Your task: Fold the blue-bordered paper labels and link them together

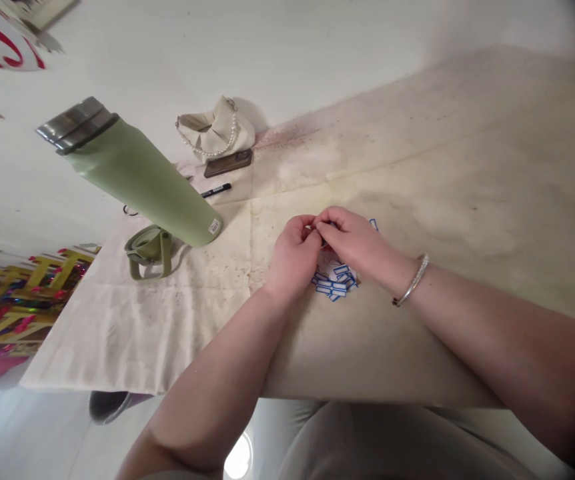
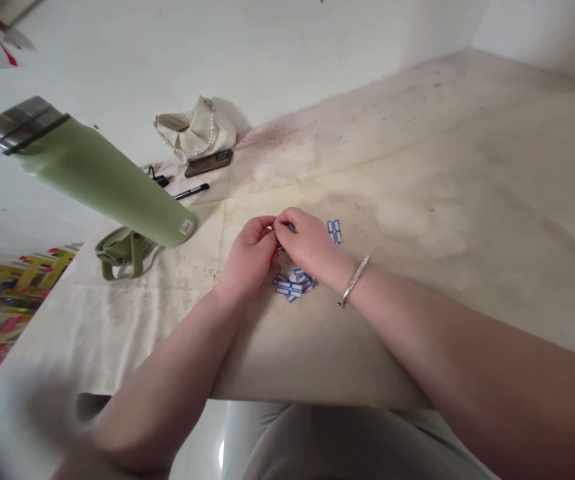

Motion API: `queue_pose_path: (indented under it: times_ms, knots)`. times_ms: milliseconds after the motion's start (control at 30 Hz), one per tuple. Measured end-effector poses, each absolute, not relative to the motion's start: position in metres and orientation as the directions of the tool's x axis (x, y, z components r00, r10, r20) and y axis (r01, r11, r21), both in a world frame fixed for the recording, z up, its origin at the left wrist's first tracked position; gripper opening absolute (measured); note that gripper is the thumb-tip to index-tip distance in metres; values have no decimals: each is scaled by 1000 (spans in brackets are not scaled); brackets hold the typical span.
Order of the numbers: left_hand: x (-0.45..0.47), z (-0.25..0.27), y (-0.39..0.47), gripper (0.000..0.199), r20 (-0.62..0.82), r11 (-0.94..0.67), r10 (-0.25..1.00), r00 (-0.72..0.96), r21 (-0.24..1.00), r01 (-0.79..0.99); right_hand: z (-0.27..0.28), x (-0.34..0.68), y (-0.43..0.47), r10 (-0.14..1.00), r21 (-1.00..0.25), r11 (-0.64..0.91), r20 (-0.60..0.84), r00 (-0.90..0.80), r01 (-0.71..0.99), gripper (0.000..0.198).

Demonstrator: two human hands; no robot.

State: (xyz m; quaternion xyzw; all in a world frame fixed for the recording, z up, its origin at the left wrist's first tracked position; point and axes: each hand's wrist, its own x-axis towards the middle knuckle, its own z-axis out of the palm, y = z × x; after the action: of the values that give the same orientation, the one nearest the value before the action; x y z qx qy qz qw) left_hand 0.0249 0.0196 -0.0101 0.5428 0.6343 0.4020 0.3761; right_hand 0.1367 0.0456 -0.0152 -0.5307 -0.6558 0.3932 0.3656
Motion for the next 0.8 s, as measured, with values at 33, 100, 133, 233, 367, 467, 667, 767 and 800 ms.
queue_pose_path:
  times_ms: [33,100,133,233,367,467,667,767,800]
  knots:
    - [24,-10,19,26,-24,68,993,-111,911,408,-15,137,46,983,-901,129,63,-170,415,16]
    - [23,-11,19,27,20,12,998,-65,895,447,-15,137,46,984,-898,124,54,-173,423,16]
    - [22,-12,19,27,33,-4,998,-55,886,464,-15,138,46,983,-897,119,48,-174,425,16]
    - [21,-15,18,26,53,-28,998,-38,868,496,-13,138,45,984,-895,109,34,-176,432,16]
    - [20,-17,19,26,66,-42,997,-29,862,505,-12,138,44,983,-893,108,29,-183,437,15]
    - [19,-17,18,26,69,-49,997,-19,851,524,-12,137,44,983,-891,112,33,-183,439,15]
    - [20,-15,17,25,102,-74,995,-14,805,589,-14,138,45,979,-881,142,58,-195,452,15]
    - [22,-12,16,25,111,-80,994,-13,788,610,-15,137,45,980,-884,149,70,-188,444,15]
    - [22,-12,15,25,110,-79,994,-13,784,616,-15,137,45,980,-883,147,69,-185,446,15]
